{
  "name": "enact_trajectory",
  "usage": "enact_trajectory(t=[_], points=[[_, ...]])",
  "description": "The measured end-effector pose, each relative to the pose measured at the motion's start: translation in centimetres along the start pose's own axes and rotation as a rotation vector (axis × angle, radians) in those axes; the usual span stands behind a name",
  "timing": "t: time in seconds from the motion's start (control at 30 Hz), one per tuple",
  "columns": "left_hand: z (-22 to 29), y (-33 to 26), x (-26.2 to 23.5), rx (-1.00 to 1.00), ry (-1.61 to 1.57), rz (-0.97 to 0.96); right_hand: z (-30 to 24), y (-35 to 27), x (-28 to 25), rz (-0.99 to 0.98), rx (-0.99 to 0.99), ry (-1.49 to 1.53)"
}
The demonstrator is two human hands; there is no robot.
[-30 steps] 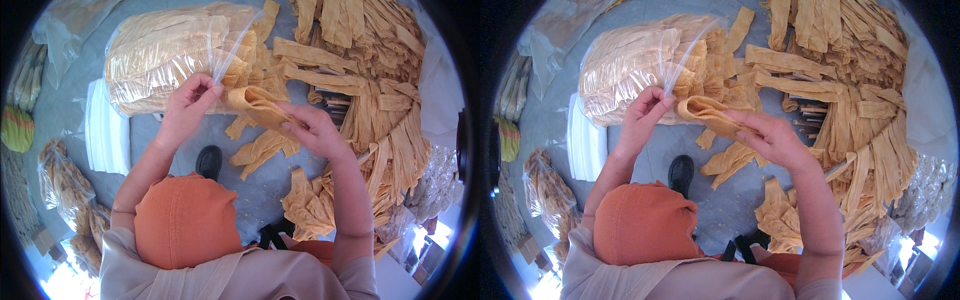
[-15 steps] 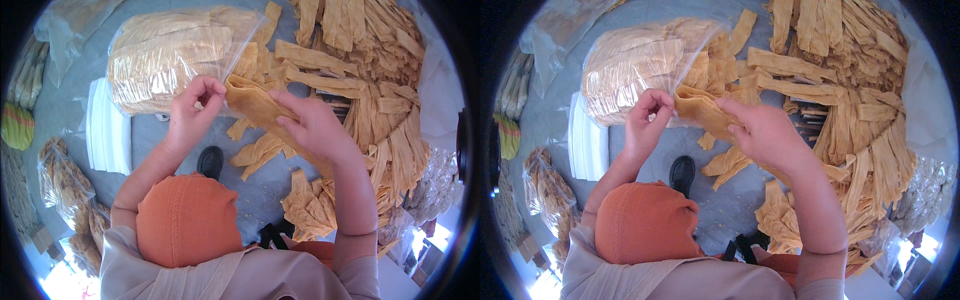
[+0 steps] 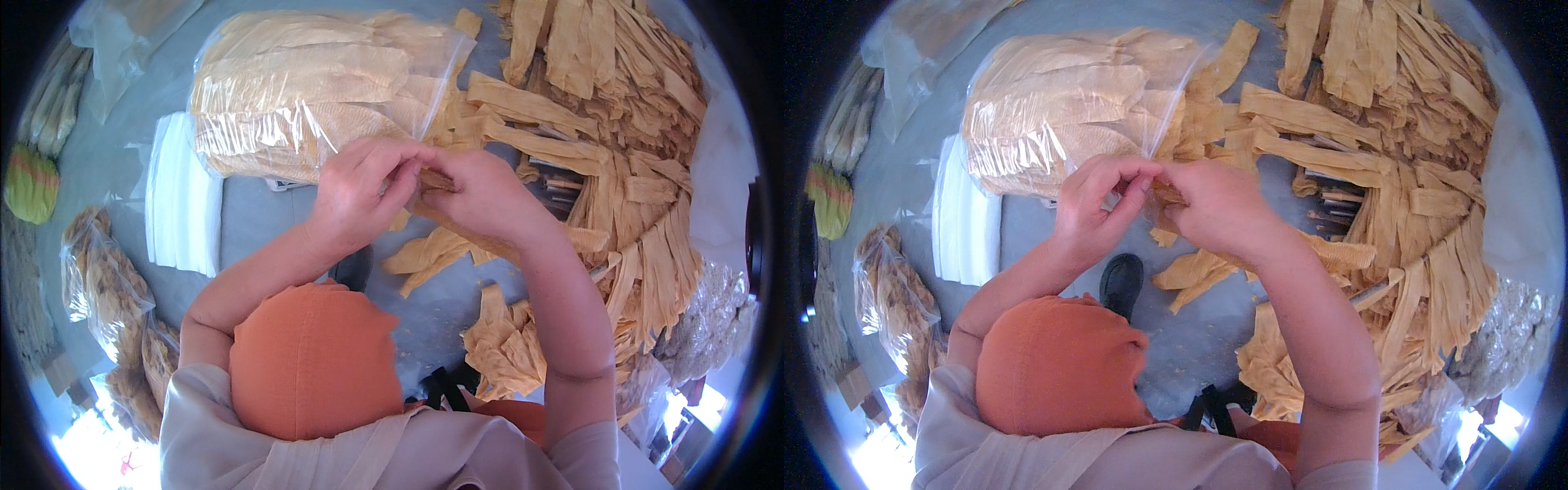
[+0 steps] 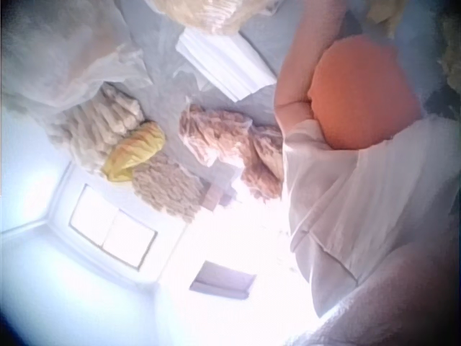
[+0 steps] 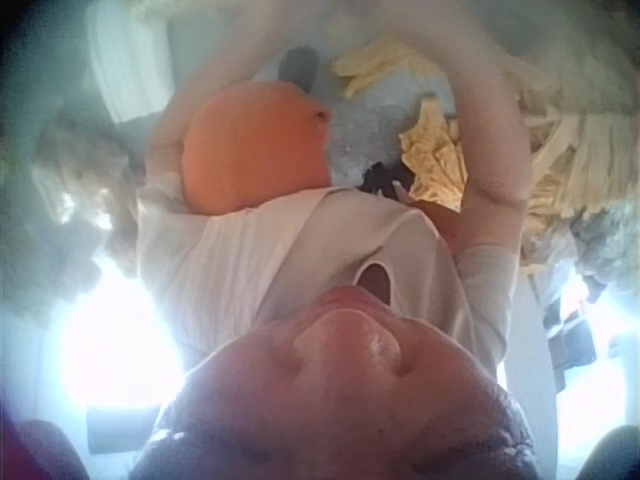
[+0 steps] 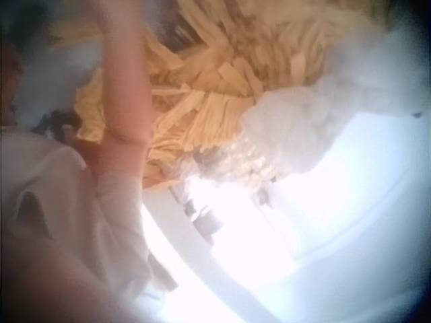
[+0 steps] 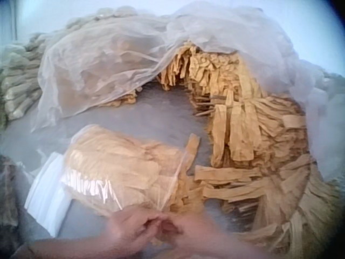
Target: The person sorts and packs dried tofu skin strips into plastic bags, arranging them neatly and sealing the bags by hand while sitting on the floor.
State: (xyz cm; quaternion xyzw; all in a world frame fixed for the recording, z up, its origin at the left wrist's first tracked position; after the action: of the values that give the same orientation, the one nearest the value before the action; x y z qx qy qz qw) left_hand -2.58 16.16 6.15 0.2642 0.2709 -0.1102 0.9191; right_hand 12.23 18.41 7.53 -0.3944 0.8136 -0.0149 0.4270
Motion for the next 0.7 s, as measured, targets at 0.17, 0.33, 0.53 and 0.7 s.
enact_trajectory(t=[0.17,0.33,0.53,0.7], points=[[-1.0,-0.9,0.1,-0.174,-0.213,-0.009,2.6,-2.7,1.5,0.156,0.024,0.227],[-0.7,-0.1,0.2,-0.194,-0.275,-0.066,7.9,-7.8,2.0,-0.062,0.362,-0.075],[-0.1,0.0,0.1,-0.125,-0.264,-0.156,2.6,-1.7,1.1,-0.018,0.216,-0.111],[-1.6,0.3,-2.3,-0.245,-0.224,-0.107,4.0,-2.9,1.3,-0.027,0.208,-0.060]])
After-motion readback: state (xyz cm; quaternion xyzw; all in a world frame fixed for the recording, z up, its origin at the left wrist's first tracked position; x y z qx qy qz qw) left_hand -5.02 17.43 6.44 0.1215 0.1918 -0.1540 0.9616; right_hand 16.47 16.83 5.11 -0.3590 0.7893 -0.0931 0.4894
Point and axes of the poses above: each hand's wrist, its own y-axis towards the middle knuckle, its own x-axis out of the palm, z = x × y, the point moved 4 cm from there along y, towards the middle knuckle, and after that the axes turned 9 degrees about -z, right-handed, at the moved point
